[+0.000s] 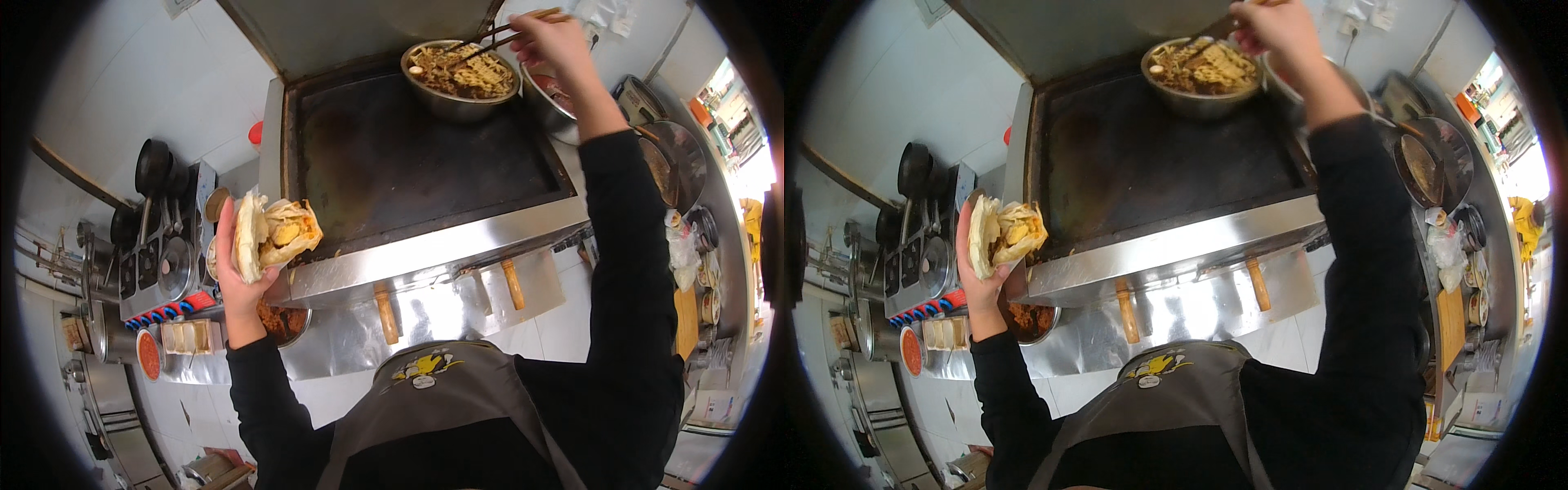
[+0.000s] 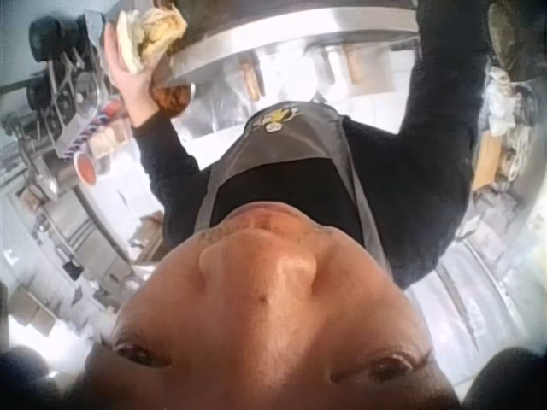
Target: The person assembles two bao buns by spreading red sauce inside, then adding cooked noodles and egg with chopsticks. The filled buns are wrapped in paper and placed into a plastic bag. The person repeats the process for a second bun.
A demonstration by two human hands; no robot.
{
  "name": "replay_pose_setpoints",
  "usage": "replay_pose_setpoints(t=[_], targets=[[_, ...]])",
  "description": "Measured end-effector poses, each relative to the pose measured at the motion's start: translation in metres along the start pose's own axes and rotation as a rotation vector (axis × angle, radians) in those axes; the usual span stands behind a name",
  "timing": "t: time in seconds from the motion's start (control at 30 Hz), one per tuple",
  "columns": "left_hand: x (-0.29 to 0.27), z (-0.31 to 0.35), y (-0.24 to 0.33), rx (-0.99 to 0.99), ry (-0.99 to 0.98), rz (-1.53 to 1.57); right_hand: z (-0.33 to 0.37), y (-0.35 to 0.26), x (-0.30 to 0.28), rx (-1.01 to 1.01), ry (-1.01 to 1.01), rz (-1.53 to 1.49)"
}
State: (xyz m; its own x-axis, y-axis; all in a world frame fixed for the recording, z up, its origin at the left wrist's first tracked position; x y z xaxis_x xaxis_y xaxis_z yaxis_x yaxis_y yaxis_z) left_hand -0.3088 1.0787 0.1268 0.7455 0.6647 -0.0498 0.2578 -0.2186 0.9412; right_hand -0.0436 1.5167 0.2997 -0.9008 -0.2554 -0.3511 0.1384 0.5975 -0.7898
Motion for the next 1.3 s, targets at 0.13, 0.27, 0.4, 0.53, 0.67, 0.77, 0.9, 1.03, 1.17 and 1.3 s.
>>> replay_pose_setpoints(t=[0.13, 0.27, 0.4, 0.53, 0.67, 0.77, 0.9, 1.03, 1.17, 1.3], targets=[[0.007, -0.001, 0.006, 0.021, 0.024, -0.057, -0.029, 0.028, 0.031, 0.009, -0.06, 0.229], [0.007, 0.005, 0.008, 0.005, 0.069, -0.083, -0.053, 0.04, 0.039, -0.062, -0.001, 0.367], [0.006, 0.012, 0.008, -0.011, 0.112, -0.097, -0.068, 0.053, 0.04, -0.05, -0.069, 0.397], [0.007, 0.013, 0.008, -0.02, 0.122, -0.093, -0.072, 0.054, 0.034, -0.069, -0.107, 0.408], [0.008, 0.011, 0.008, -0.011, 0.112, -0.113, -0.064, 0.049, 0.032, -0.098, -0.111, 0.337], [0.009, 0.01, 0.007, -0.016, 0.104, -0.112, -0.054, 0.048, 0.035, -0.122, -0.118, 0.338], [0.01, 0.009, 0.007, -0.029, 0.101, -0.141, -0.047, 0.048, 0.028, -0.12, -0.08, 0.298], [0.011, 0.008, 0.008, -0.036, 0.092, -0.135, -0.045, 0.056, 0.024, -0.089, -0.068, 0.214], [0.013, 0.008, 0.008, -0.057, 0.079, -0.096, -0.054, 0.072, 0.028, -0.01, -0.012, 0.1], [0.012, 0.009, 0.009, -0.046, 0.086, -0.118, -0.073, 0.072, 0.008, -0.056, 0.043, -0.05]])
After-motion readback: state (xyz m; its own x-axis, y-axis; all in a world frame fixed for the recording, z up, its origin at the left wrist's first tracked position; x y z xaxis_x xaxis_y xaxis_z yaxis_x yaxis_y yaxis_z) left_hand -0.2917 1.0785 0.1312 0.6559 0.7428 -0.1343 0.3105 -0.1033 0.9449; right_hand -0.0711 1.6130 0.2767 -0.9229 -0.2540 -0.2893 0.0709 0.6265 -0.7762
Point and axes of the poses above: each hand's wrist, its own z-axis away from the middle knuckle, its own x-axis out of the palm, y = z × x, the point moved 4 cm from there along -z, towards the middle knuckle, and after that the axes turned 9 degrees about -x, right-handed, at the moved point
